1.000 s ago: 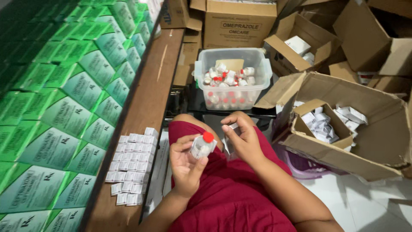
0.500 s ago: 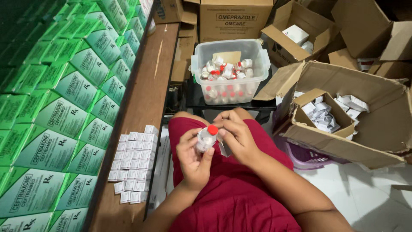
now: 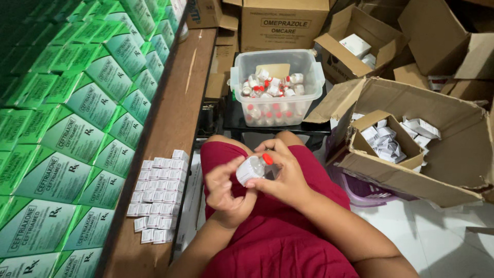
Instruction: The person sits on the floor and repeatedly picks small white boxes and red-capped bottles from a plastic bin. They insert each bottle into a box, close the box, and place it on a growing stack on the floor. The person continues this cycle throughout the clip.
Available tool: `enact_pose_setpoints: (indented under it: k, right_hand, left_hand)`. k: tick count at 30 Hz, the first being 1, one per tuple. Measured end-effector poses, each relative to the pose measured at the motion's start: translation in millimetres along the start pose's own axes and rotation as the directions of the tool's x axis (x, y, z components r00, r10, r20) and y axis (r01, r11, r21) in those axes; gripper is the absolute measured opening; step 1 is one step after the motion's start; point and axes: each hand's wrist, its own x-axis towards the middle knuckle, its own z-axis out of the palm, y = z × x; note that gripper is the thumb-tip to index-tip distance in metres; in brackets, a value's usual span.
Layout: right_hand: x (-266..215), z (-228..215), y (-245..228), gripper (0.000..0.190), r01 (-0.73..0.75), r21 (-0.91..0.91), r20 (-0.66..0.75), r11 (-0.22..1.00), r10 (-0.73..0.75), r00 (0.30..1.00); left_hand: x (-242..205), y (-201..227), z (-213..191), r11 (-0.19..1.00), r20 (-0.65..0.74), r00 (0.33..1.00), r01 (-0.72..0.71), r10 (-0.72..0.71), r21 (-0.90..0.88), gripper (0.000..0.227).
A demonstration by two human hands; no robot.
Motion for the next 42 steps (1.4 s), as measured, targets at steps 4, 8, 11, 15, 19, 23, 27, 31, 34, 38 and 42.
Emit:
enact_pose_setpoints:
  k: [4,8,11,15,19,23,27,31,34,38,42]
  right_hand:
    - [1.8,-7.0,10.4,0.048,-0.088,0.273,-0.015,0.958,0.096,0.995]
    - [-0.9,-9.0,11.5,0.048,-0.054,0.335,-0.010,0.941,0.060,0.998]
    - [-2.0,-13.3,6.8,0.050,-0.092,0.351,0.034,0.932,0.086,0.996]
    - [2.3,-33.8,-0.8,0.052,-0.088,0.390,0.046,0.917,0.076,0.996]
    - [1.1,-48.7,-3.4,0.056,-0.107,0.372,0.162,0.922,0.049,0.986]
    - [-5.0,-44.3,3.2,0.058,-0.174,0.385,0.304,0.906,0.054,0.951]
    - [-8.3,-44.2,15.6,0.052,-0.039,0.253,0.255,0.967,-0.027,0.967]
    - [-8.9,-48.1,23.6,0.046,-0.009,0.105,0.136,0.994,-0.006,0.991]
    - [-9.3,-46.9,22.3,0.047,0.009,-0.029,0.083,1.000,-0.007,0.997]
    - [-7.8,-43.5,13.3,0.054,0.163,-0.270,0.094,0.949,-0.143,0.985]
    - [-1.7,-44.0,2.6,0.060,0.259,-0.339,0.173,0.905,-0.210,0.962]
  left_hand:
    - [3.3,0.2,-6.6,0.998,0.097,0.993,0.068,-0.069,0.016,0.088]
    - [-13.7,7.0,-1.8,0.952,0.291,0.922,0.292,-0.255,-0.089,0.088]
    - [-24.9,6.1,6.4,0.897,0.316,0.891,0.398,-0.327,-0.192,0.076]
    - [-17.6,3.6,-3.3,0.935,0.341,0.877,0.356,-0.339,0.016,0.074]
    - [-3.0,6.6,-9.0,0.930,0.384,0.847,0.344,-0.367,0.129,0.071]
    - [1.7,11.2,-6.3,0.907,0.334,0.843,0.389,-0.421,0.163,0.066]
    - [0.4,14.9,-7.7,0.877,0.304,0.823,0.457,-0.480,0.148,0.059]
    - [3.2,19.6,-10.6,0.878,0.300,0.828,0.470,-0.474,0.090,0.056]
    - [8.0,20.3,-11.3,0.894,0.318,0.836,0.409,-0.447,0.181,0.056]
    - [12.3,18.8,-12.9,0.894,0.293,0.851,0.371,-0.436,0.251,0.056]
    - [12.8,16.1,-17.6,0.911,0.276,0.876,0.338,-0.397,0.237,0.053]
